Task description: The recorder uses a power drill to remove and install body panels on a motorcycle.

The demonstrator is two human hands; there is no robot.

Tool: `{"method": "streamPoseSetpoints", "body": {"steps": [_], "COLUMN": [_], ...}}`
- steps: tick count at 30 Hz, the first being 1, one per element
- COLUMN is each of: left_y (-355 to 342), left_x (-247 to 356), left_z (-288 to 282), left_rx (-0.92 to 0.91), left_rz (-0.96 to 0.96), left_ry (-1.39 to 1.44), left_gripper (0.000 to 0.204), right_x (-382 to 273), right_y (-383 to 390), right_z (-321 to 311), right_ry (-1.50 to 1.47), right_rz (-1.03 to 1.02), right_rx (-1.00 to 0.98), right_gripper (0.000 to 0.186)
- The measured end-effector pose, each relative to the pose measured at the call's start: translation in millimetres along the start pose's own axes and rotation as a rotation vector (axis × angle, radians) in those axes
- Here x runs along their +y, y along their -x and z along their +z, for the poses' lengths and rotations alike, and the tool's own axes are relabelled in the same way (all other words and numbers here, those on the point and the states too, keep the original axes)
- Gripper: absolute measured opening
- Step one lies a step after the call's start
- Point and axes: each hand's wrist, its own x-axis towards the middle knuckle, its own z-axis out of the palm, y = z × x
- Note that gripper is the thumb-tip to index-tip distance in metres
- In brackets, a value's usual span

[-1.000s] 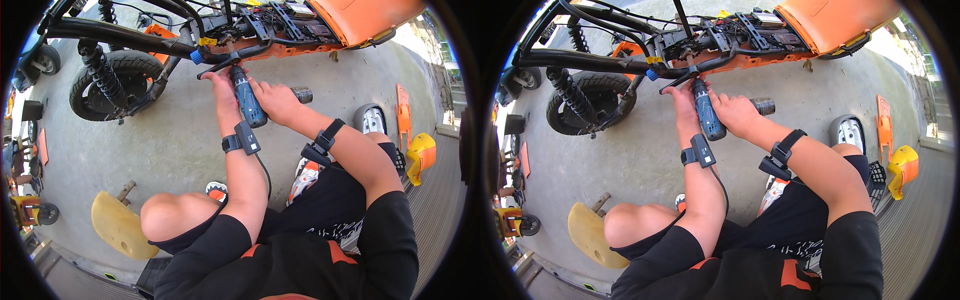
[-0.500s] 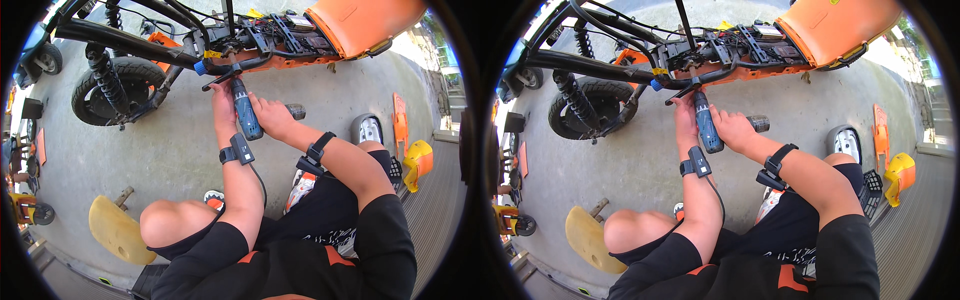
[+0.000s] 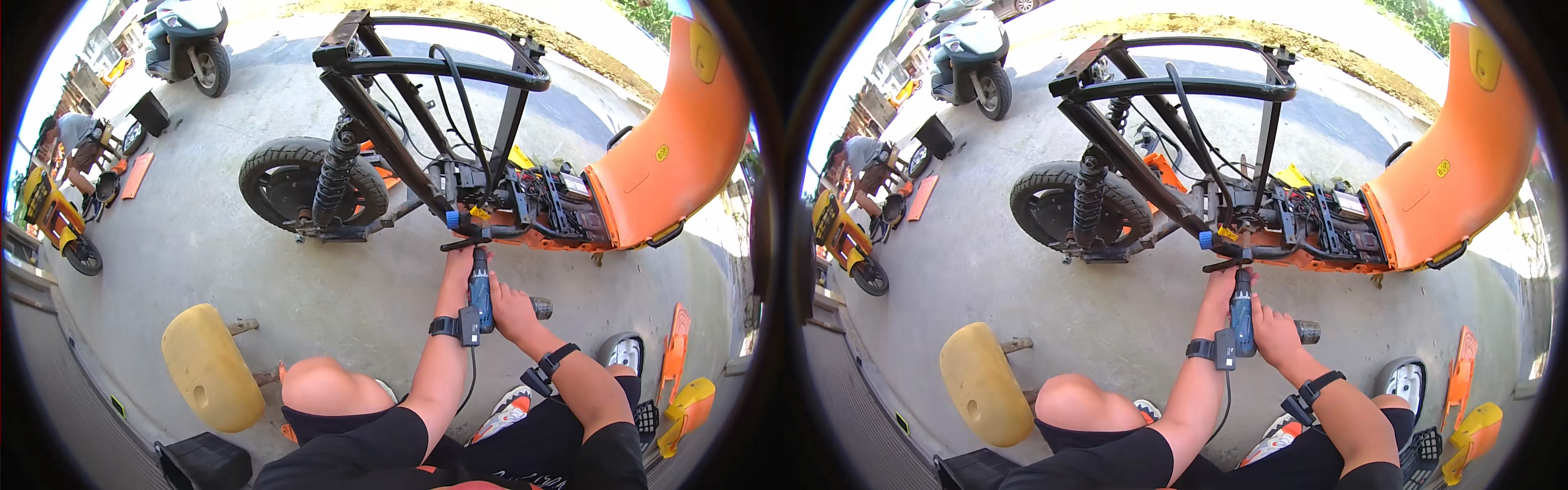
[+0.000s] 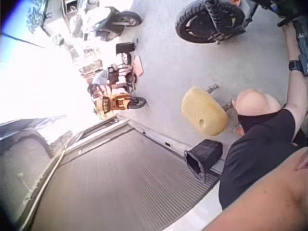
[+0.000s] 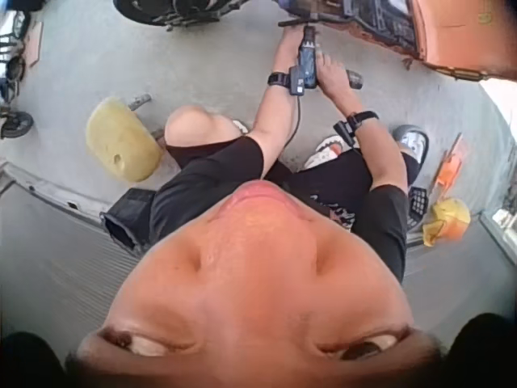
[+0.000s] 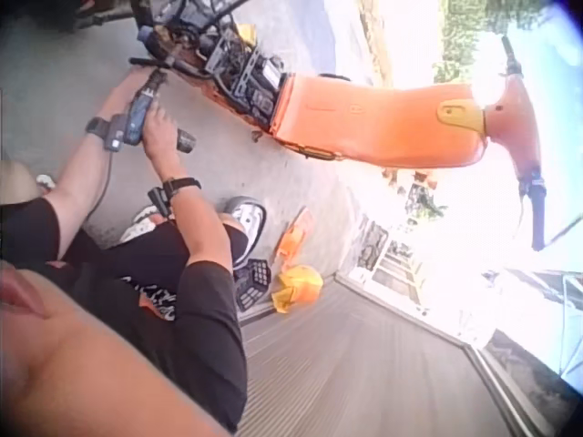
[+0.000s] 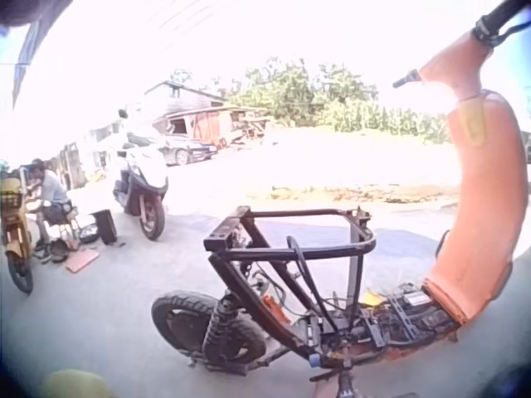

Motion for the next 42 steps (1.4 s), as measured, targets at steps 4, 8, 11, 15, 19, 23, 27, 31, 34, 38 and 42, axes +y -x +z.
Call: {"method": "streamPoseSetpoints", "body": {"steps": [4,8,11,15,19,23,27,31,34,38,42], "left_y": [2.3,2.5,-2.5,-9.6,-12.1,-6.3,-11.5,-7.1,-19.7,-26.4,-26.6], "left_x": [11.1,22.2,22.0,15.5,10.8,6.7,-6.3,-34.8,-65.4,-86.1,-100.5], "left_z": [-2.0,-2.8,5.2,8.9,-3.9,-1.9,-2.9,16.9,18.5,41.1,82.8], "left_rx": [-0.117,-0.108,-0.043,-0.004,0.007,0.004,-0.033,-0.083,-0.033,-0.129,-0.314], "left_rz": [0.024,0.052,0.060,0.067,0.068,0.036,0.041,-0.035,0.000,-0.191,-0.309], "left_ry": [0.007,-0.009,0.010,-0.036,-0.087,-0.128,-0.176,-0.165,-0.079,0.173,0.049], "left_gripper": [0.026,0.020,0.017,0.016,0.017,0.018,0.023,0.022,0.022,0.024,0.033], "right_x": [-0.3,-0.2,-1.5,-3.5,-8.8,-1.2,2.6,17.3,20.7,43.4,74.2], "right_y": [-1.3,-4.7,-5.9,-1.3,-1.1,0.6,5.8,28.0,44.5,66.8,74.2], "right_z": [-1.2,-4.5,-10.4,-12.6,-18.5,-20.2,-23.3,-30.8,-40.9,-46.5,-34.2], "right_ry": [0.002,0.050,0.022,0.041,0.033,0.060,0.049,0.033,0.042,0.002,-0.078], "right_rz": [-0.035,-0.011,-0.017,0.001,-0.041,-0.067,-0.068,-0.006,0.097,0.236,0.264], "right_rx": [0.017,-0.032,-0.055,-0.049,-0.046,-0.054,-0.120,-0.232,-0.304,-0.229,-0.142], "right_gripper": [0.072,0.065,0.064,0.063,0.064,0.067,0.068,0.071,0.071,0.078,0.082]}}
